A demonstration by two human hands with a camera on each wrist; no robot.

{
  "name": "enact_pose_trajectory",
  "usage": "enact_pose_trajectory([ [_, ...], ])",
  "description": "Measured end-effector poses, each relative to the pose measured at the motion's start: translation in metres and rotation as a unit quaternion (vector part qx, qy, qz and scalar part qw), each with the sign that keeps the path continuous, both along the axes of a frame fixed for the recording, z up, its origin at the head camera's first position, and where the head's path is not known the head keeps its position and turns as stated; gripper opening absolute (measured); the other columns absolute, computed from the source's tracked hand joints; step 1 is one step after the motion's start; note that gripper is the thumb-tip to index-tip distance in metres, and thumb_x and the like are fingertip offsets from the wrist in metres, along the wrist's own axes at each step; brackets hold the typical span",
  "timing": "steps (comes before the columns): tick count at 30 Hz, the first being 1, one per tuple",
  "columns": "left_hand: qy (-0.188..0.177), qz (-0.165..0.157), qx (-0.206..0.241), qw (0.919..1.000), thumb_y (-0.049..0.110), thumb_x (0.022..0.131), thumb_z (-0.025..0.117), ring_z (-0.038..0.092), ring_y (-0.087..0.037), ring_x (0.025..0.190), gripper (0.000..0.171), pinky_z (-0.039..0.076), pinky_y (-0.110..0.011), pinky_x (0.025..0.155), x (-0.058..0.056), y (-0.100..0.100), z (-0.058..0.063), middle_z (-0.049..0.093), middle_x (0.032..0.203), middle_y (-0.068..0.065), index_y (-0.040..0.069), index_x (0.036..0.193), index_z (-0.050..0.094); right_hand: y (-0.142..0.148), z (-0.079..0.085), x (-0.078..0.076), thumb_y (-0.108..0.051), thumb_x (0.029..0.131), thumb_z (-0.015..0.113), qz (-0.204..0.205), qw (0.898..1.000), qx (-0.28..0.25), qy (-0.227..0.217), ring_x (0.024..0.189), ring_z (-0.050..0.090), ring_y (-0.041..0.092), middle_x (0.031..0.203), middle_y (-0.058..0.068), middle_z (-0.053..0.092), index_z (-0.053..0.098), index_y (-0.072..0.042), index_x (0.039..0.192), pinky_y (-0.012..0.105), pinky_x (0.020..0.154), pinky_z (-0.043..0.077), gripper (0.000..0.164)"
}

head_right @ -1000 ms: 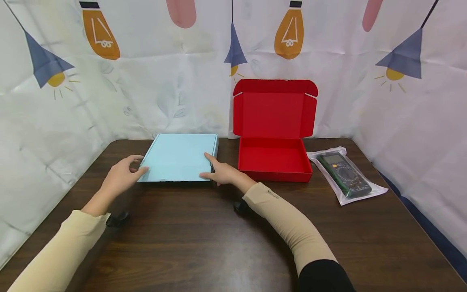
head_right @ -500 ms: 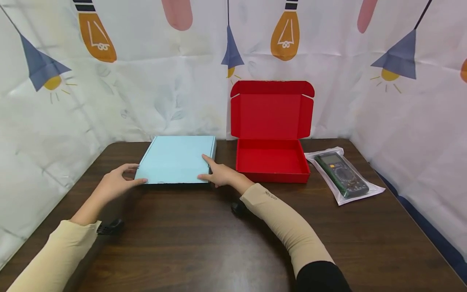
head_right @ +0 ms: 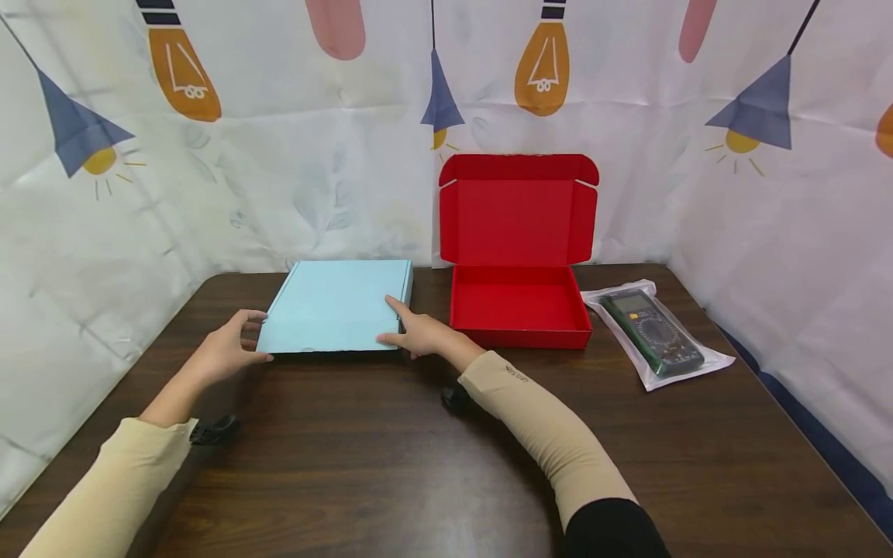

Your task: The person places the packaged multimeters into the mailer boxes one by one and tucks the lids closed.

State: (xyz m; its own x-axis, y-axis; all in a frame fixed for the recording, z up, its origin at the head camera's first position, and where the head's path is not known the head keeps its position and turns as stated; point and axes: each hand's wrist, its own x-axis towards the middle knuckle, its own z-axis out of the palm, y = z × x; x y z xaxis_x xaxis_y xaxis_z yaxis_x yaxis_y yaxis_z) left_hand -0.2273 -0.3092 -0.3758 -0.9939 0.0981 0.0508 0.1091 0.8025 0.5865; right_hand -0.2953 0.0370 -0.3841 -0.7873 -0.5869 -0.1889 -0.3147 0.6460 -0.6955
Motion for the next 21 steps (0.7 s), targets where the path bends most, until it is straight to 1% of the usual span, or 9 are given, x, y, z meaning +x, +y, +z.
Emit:
enact_pose_trajectory([
  [6,0.007,-0.019,-0.014,0.9997,-0.001,0.089,0.075,0.057,-0.056,0.116,0.072,0.052,-0.062,0.089,0.0023,-0.0009,0.0019,0.048,0.133,-0.044,-0.013,0.146,0.033,-0.0012,0.0018,0.0001,-0.047,0.100,0.064,0.003,1.000,0.000,-0.003,0.073,0.062,0.023,0.088,0.012,0.061,0.005,-0.029,0.167,0.035,0.072,0.049,0.091],
  [14,0.013,-0.042,-0.027,0.9987,-0.013,0.089,0.067,0.056,-0.059,0.115,0.069,0.053,-0.062,0.086,0.0002,-0.0033,0.0008,0.048,0.131,-0.045,-0.011,0.148,0.032,-0.0012,0.0026,-0.0012,-0.048,0.100,0.064,0.009,1.000,0.004,0.001,0.076,0.065,0.023,0.092,0.011,0.063,0.005,-0.028,0.167,0.035,0.075,0.051,0.091],
  [21,0.007,-0.061,-0.034,0.9976,-0.007,0.095,0.062,0.054,-0.057,0.119,0.064,0.052,-0.062,0.087,0.0029,-0.0058,0.0014,0.048,0.133,-0.043,-0.009,0.151,0.031,0.0001,0.0019,-0.0013,-0.048,0.100,0.064,0.009,1.000,0.001,-0.006,0.075,0.064,0.024,0.091,0.011,0.063,0.005,-0.027,0.167,0.035,0.074,0.051,0.091],
])
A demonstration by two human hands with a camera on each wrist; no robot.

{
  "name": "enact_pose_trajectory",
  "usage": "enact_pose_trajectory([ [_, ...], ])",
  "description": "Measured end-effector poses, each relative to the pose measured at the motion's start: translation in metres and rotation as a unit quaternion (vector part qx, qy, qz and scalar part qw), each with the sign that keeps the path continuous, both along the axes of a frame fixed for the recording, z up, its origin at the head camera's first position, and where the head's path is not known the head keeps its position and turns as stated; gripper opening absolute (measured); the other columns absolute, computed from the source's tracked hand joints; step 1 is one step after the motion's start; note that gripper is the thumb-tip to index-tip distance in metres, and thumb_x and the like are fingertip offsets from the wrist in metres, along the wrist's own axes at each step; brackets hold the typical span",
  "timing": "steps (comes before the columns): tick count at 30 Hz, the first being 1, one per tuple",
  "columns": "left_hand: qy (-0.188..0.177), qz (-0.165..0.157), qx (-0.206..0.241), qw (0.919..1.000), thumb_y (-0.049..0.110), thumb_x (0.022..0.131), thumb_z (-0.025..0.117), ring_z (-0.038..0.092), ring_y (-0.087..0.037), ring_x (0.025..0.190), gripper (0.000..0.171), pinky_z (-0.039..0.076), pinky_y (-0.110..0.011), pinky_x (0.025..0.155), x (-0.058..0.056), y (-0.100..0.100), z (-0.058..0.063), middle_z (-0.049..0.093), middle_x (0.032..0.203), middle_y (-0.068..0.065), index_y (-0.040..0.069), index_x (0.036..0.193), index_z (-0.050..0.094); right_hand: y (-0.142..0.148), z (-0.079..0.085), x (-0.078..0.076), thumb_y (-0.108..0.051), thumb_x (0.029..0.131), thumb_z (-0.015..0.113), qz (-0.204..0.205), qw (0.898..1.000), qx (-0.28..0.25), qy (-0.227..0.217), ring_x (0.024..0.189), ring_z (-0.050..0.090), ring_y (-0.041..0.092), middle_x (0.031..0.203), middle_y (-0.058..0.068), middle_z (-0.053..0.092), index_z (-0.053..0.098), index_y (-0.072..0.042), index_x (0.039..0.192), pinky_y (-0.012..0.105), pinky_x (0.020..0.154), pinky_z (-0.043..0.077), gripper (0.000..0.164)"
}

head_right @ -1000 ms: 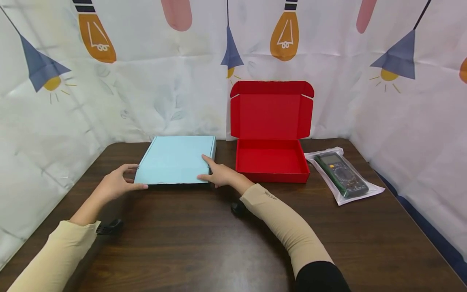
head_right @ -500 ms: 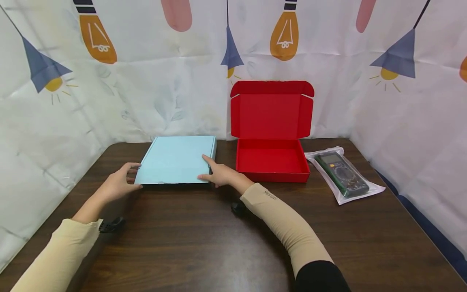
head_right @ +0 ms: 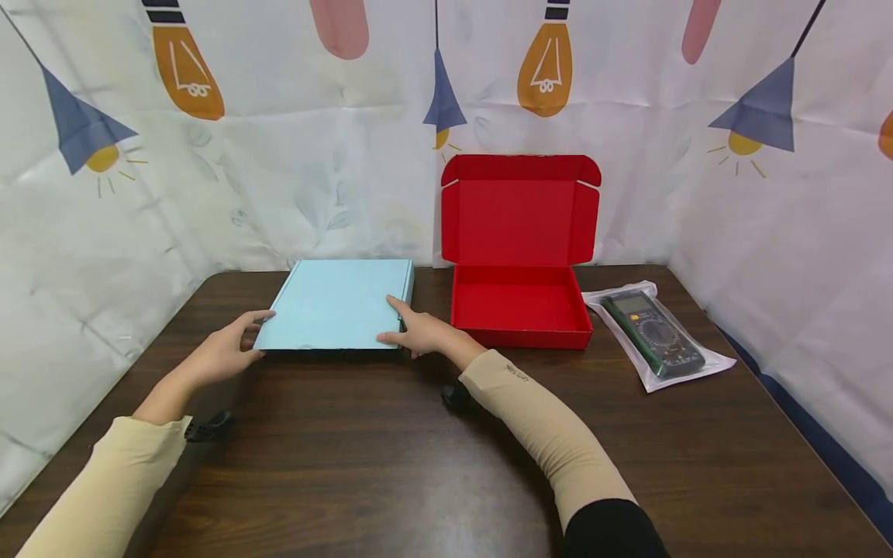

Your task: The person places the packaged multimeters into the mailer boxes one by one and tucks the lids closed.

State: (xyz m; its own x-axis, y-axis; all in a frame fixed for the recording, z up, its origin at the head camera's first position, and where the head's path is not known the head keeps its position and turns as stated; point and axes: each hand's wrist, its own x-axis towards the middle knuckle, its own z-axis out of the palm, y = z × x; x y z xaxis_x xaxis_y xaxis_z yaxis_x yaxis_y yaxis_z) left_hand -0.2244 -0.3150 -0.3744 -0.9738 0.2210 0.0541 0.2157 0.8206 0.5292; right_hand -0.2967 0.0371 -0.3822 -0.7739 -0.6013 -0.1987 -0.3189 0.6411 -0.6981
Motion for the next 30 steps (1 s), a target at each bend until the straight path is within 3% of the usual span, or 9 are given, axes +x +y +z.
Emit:
enact_pose_trajectory([
  [6,-0.014,0.000,-0.004,0.9999,-0.002,0.097,0.058,0.056,-0.056,0.117,0.063,0.053,-0.058,0.083,0.0021,-0.0022,0.0001,0.051,0.132,-0.041,-0.008,0.153,0.031,-0.0001,-0.0017,0.0004,-0.049,0.100,0.064,0.000,1.000,0.004,-0.002,0.074,0.064,0.023,0.091,0.011,0.063,0.005,-0.028,0.167,0.034,0.073,0.051,0.091],
  [17,-0.039,-0.014,0.011,0.9991,-0.006,0.098,0.052,0.059,-0.055,0.112,0.063,0.054,-0.051,0.077,-0.0002,-0.0061,0.0021,0.050,0.131,-0.043,-0.007,0.156,0.026,0.0009,0.0000,0.0000,-0.048,0.100,0.064,0.000,1.000,0.002,0.000,0.073,0.065,0.024,0.092,0.011,0.063,0.006,-0.028,0.167,0.035,0.074,0.051,0.090],
  [21,-0.044,-0.017,0.010,0.9988,-0.009,0.098,0.049,0.062,-0.043,0.096,0.063,0.049,-0.044,0.072,-0.0010,-0.0047,0.0033,0.052,0.127,-0.041,-0.008,0.156,0.025,0.0011,0.0000,-0.0003,-0.049,0.100,0.063,0.001,1.000,0.003,0.000,0.074,0.065,0.023,0.092,0.010,0.064,0.006,-0.028,0.167,0.035,0.074,0.051,0.090],
  [25,-0.046,-0.016,0.007,0.9988,-0.009,0.097,0.047,0.055,-0.032,0.085,0.063,0.044,-0.041,0.069,-0.0008,-0.0022,0.0044,0.054,0.124,-0.040,-0.007,0.156,0.025,0.0015,-0.0002,-0.0004,-0.049,0.100,0.063,0.003,1.000,0.005,0.001,0.074,0.065,0.023,0.094,0.010,0.064,0.005,-0.028,0.167,0.035,0.075,0.052,0.090],
  [30,-0.037,-0.014,0.004,0.9992,-0.007,0.097,0.055,0.061,-0.049,0.104,0.066,0.053,-0.050,0.076,0.0009,-0.0030,0.0036,0.052,0.129,-0.041,-0.005,0.156,0.027,0.0016,0.0008,0.0010,-0.048,0.101,0.063,0.004,1.000,0.006,0.004,0.075,0.066,0.023,0.096,0.010,0.064,0.006,-0.027,0.167,0.035,0.076,0.052,0.090],
])
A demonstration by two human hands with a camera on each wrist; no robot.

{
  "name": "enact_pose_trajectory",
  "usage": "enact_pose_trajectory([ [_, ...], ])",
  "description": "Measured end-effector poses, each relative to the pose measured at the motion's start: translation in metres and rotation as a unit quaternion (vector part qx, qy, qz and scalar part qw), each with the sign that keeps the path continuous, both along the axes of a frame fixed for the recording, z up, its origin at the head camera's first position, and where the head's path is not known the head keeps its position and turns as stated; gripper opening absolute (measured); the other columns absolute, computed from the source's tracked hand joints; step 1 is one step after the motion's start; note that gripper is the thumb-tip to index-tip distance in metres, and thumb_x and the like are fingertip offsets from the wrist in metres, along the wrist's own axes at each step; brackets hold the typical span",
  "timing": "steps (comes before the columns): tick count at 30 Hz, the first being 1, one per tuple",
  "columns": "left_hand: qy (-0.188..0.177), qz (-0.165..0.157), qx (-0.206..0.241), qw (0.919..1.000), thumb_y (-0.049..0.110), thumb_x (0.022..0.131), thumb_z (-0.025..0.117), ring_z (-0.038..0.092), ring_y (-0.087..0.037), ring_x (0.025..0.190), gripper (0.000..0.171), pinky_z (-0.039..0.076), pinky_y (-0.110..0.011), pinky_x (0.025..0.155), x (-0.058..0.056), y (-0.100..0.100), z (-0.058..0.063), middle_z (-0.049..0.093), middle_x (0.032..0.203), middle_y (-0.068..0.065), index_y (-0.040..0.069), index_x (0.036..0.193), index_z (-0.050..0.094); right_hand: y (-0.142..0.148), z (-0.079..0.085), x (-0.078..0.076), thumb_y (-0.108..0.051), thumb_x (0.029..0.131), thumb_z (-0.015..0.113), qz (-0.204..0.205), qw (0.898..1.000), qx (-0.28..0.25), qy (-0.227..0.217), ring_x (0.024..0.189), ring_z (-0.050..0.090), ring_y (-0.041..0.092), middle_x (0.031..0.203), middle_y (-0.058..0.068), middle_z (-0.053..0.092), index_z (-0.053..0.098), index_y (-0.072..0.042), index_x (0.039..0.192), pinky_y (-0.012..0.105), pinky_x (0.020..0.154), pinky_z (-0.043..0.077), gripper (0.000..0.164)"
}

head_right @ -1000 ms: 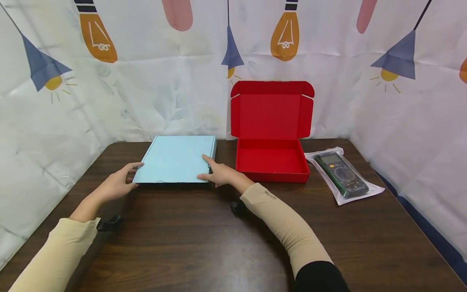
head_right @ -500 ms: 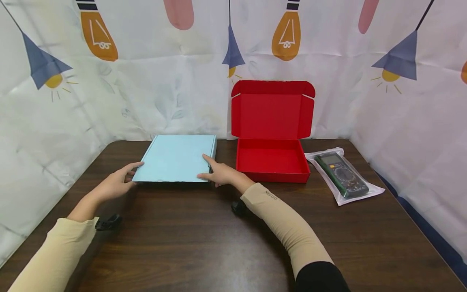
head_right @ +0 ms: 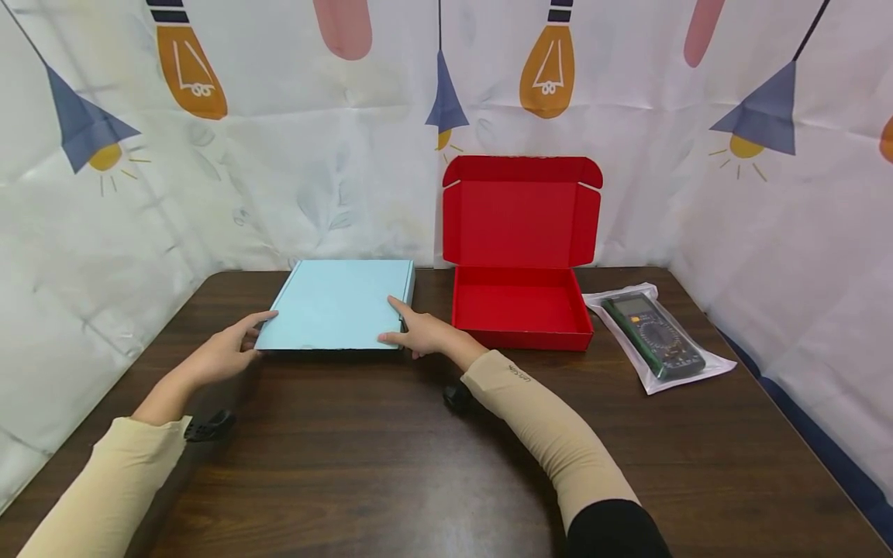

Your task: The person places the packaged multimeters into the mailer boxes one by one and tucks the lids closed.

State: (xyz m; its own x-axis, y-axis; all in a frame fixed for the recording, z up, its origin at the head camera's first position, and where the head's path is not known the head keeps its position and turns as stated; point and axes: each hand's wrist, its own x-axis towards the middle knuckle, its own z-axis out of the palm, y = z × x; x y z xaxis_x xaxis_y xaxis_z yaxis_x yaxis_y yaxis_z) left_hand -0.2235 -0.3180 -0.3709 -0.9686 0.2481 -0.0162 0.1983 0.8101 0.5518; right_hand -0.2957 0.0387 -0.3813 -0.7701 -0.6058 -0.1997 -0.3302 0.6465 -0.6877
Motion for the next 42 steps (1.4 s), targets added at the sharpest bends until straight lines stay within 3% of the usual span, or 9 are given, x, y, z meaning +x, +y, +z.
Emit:
enact_pose_trajectory([
  [6,-0.020,-0.002,0.018,0.9996,0.019,0.100,0.068,0.051,-0.057,0.124,0.076,0.049,-0.063,0.093,0.001,-0.006,0.002,0.044,0.140,-0.041,-0.003,0.159,0.025,-0.001,0.002,0.002,-0.046,0.100,0.064,-0.003,1.000,0.002,0.001,0.075,0.065,0.022,0.096,0.009,0.064,0.006,-0.027,0.167,0.034,0.075,0.052,0.090],
  [12,-0.008,0.008,0.003,0.9999,0.037,0.102,0.065,0.055,-0.053,0.123,0.078,0.050,-0.061,0.091,-0.002,-0.012,0.003,0.046,0.143,-0.037,-0.001,0.159,0.027,-0.003,0.004,0.005,-0.047,0.100,0.064,-0.013,1.000,0.018,0.012,0.083,0.066,0.028,0.098,0.014,0.064,0.007,-0.026,0.167,0.039,0.079,0.052,0.090],
  [16,0.009,0.005,-0.012,0.9999,0.039,0.102,0.065,0.049,-0.055,0.127,0.081,0.046,-0.065,0.096,-0.008,-0.014,0.001,0.041,0.148,-0.036,-0.002,0.159,0.026,-0.007,0.006,0.008,-0.051,0.100,0.062,-0.023,0.995,0.063,0.074,0.115,0.062,0.030,0.133,0.018,0.062,0.012,-0.023,0.167,0.044,0.096,0.052,0.088],
  [18,0.016,-0.006,-0.010,0.9998,0.039,0.102,0.065,0.040,-0.056,0.135,0.082,0.039,-0.068,0.103,-0.011,-0.014,-0.001,0.034,0.154,-0.035,-0.004,0.159,0.024,-0.008,0.007,0.011,-0.052,0.100,0.062,-0.032,0.989,0.086,0.118,0.116,0.062,0.028,0.144,0.017,0.054,0.017,-0.022,0.166,0.042,0.094,0.054,0.086],
  [23,0.046,-0.038,-0.017,0.9981,0.035,0.101,0.068,0.022,-0.054,0.146,0.082,0.024,-0.070,0.112,-0.021,-0.011,-0.003,0.021,0.160,-0.035,-0.007,0.158,0.027,-0.009,0.012,0.015,-0.044,0.101,0.065,-0.049,0.973,0.085,0.210,0.079,0.060,0.025,0.128,0.015,0.051,0.027,-0.017,0.164,0.032,0.065,0.052,0.078],
  [27,0.050,-0.053,-0.032,0.9968,0.038,0.102,0.064,0.017,-0.053,0.149,0.078,0.021,-0.070,0.113,-0.029,-0.005,-0.003,0.014,0.164,-0.032,-0.004,0.159,0.029,-0.010,0.015,0.014,-0.039,0.101,0.066,-0.033,0.966,0.061,0.251,0.113,0.057,0.024,0.141,0.014,0.048,0.034,-0.014,0.161,0.032,0.088,0.055,0.073],
  [32,0.052,-0.066,-0.068,0.9942,0.044,0.104,0.058,0.010,-0.048,0.152,0.074,0.016,-0.072,0.114,-0.037,0.007,-0.001,0.017,0.166,-0.026,0.003,0.160,0.032,-0.012,0.012,0.009,-0.040,0.102,0.063,0.019,0.976,0.055,0.210,0.151,0.028,0.028,0.167,0.012,0.025,0.026,-0.014,0.164,0.041,0.114,0.040,0.077],
  [37,0.052,-0.072,-0.108,0.9902,0.048,0.104,0.056,0.005,-0.046,0.153,0.074,0.009,-0.075,0.113,-0.045,0.017,0.002,0.017,0.167,-0.023,0.006,0.161,0.032,-0.011,0.007,0.002,-0.042,0.102,0.062,0.052,0.982,0.059,0.174,0.157,0.007,0.025,0.171,0.007,0.010,0.019,-0.014,0.165,0.040,0.120,0.028,0.082],
  [42,0.052,-0.084,-0.121,0.9877,0.050,0.103,0.055,0.005,-0.045,0.154,0.078,0.010,-0.078,0.111,-0.051,0.017,-0.002,0.012,0.169,-0.021,0.009,0.163,0.026,-0.012,0.006,-0.001,-0.046,0.098,0.067,0.070,0.982,0.077,0.158,0.157,-0.002,0.026,0.172,0.009,0.000,0.012,-0.008,0.165,0.037,0.121,0.025,0.095],
])
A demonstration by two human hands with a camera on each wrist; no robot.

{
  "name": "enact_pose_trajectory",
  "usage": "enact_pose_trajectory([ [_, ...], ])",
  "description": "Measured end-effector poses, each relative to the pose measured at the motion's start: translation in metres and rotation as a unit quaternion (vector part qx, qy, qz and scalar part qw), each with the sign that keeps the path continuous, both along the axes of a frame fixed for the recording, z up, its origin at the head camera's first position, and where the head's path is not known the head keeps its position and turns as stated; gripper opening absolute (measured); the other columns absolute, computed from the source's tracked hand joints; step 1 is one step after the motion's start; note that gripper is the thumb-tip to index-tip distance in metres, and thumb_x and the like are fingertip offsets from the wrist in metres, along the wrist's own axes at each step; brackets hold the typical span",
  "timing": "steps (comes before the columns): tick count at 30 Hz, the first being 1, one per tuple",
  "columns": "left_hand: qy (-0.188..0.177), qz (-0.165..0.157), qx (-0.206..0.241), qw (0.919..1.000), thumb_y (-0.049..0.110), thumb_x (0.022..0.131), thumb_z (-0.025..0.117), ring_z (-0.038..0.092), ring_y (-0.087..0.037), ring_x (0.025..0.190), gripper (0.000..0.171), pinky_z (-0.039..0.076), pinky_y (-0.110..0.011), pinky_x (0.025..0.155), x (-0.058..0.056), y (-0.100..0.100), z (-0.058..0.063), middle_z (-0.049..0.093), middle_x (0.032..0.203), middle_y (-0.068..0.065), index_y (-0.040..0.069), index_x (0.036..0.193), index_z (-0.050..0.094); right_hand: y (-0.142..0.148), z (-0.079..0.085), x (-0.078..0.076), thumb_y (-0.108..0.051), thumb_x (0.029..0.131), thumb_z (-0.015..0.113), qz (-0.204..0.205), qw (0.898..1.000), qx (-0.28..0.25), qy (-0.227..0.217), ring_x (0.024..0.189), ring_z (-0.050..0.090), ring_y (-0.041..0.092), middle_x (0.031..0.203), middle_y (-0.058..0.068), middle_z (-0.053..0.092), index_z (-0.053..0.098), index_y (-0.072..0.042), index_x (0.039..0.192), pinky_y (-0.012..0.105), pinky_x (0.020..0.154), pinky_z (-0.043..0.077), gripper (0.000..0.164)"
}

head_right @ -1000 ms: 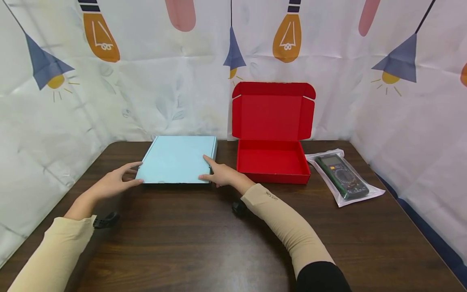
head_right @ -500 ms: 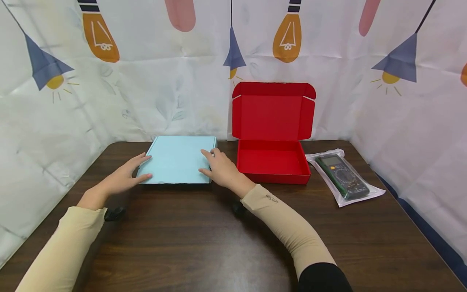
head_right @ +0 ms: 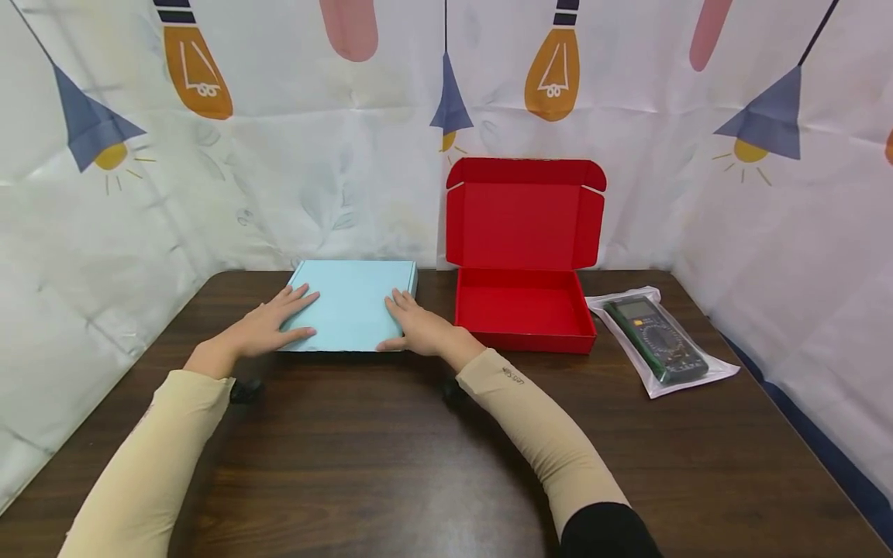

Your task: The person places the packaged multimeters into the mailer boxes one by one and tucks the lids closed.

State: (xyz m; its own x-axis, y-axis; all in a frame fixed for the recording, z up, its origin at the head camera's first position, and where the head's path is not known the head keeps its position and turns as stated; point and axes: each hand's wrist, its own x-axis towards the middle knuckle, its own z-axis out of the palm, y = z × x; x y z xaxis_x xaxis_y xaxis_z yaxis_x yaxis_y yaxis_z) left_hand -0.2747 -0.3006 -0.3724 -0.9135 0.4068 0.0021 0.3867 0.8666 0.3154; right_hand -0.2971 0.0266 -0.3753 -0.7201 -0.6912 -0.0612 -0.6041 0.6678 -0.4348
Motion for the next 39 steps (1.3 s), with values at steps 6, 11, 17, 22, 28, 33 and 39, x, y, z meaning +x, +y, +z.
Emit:
enact_pose_trajectory([
  [6,0.010,-0.003,-0.015,0.9998,0.053,0.101,0.057,0.006,-0.044,0.154,0.082,0.013,-0.080,0.108,-0.004,-0.004,-0.007,0.011,0.170,-0.018,0.013,0.165,0.022,-0.005,0.005,0.002,-0.043,0.093,0.074,-0.007,0.998,0.049,0.030,0.157,0.003,0.028,0.171,0.011,0.004,0.014,-0.005,0.164,0.035,0.115,0.037,0.101],
  [11,0.004,-0.004,-0.020,0.9998,0.055,0.100,0.059,0.005,-0.044,0.154,0.086,0.012,-0.080,0.109,-0.004,-0.001,-0.009,0.009,0.170,-0.017,0.014,0.165,0.020,-0.008,0.004,0.001,-0.041,0.092,0.076,-0.023,0.995,0.073,0.061,0.157,0.010,0.028,0.171,0.012,0.011,0.018,-0.005,0.164,0.036,0.110,0.043,0.099],
  [17,-0.008,-0.011,-0.009,0.9999,0.053,0.098,0.064,0.002,-0.044,0.154,0.090,0.009,-0.080,0.109,0.000,0.000,-0.006,0.007,0.171,-0.016,0.015,0.165,0.020,-0.011,0.004,0.000,-0.039,0.090,0.078,-0.039,0.991,0.088,0.093,0.155,0.016,0.027,0.169,0.012,0.019,0.024,-0.005,0.163,0.036,0.112,0.042,0.097],
  [22,-0.002,-0.008,-0.014,0.9999,0.049,0.097,0.068,0.003,-0.044,0.154,0.091,0.011,-0.080,0.109,0.001,-0.002,-0.007,0.008,0.170,-0.017,0.013,0.165,0.020,-0.020,0.003,-0.002,-0.042,0.088,0.081,-0.039,0.981,0.121,0.147,0.151,0.030,0.028,0.164,0.014,0.032,0.035,-0.002,0.158,0.036,0.109,0.044,0.093],
  [28,0.010,-0.005,-0.032,0.9994,0.049,0.097,0.067,0.003,-0.042,0.155,0.093,0.011,-0.077,0.111,-0.001,-0.001,-0.009,0.006,0.171,-0.016,0.013,0.166,0.016,-0.025,0.003,-0.003,-0.045,0.086,0.082,-0.052,0.970,0.153,0.180,0.149,0.034,0.025,0.162,0.013,0.037,0.040,-0.004,0.156,0.035,0.109,0.045,0.091],
  [33,0.012,-0.008,-0.041,0.9991,0.049,0.095,0.070,0.005,-0.042,0.155,0.094,0.014,-0.077,0.111,-0.001,-0.001,-0.006,0.008,0.170,-0.017,0.012,0.165,0.019,-0.022,0.003,-0.005,-0.043,0.089,0.079,-0.037,0.978,0.134,0.152,0.151,0.027,0.027,0.164,0.014,0.030,0.033,-0.003,0.158,0.039,0.115,0.037,0.092],
  [39,0.012,-0.012,-0.045,0.9988,0.049,0.091,0.074,0.007,-0.043,0.154,0.096,0.016,-0.077,0.110,-0.002,-0.002,-0.003,0.012,0.170,-0.018,0.010,0.163,0.024,-0.014,-0.001,-0.009,-0.044,0.096,0.070,-0.015,0.990,0.119,0.073,0.157,-0.001,0.029,0.172,0.008,-0.001,0.009,-0.009,0.165,0.046,0.120,0.027,0.099],
])
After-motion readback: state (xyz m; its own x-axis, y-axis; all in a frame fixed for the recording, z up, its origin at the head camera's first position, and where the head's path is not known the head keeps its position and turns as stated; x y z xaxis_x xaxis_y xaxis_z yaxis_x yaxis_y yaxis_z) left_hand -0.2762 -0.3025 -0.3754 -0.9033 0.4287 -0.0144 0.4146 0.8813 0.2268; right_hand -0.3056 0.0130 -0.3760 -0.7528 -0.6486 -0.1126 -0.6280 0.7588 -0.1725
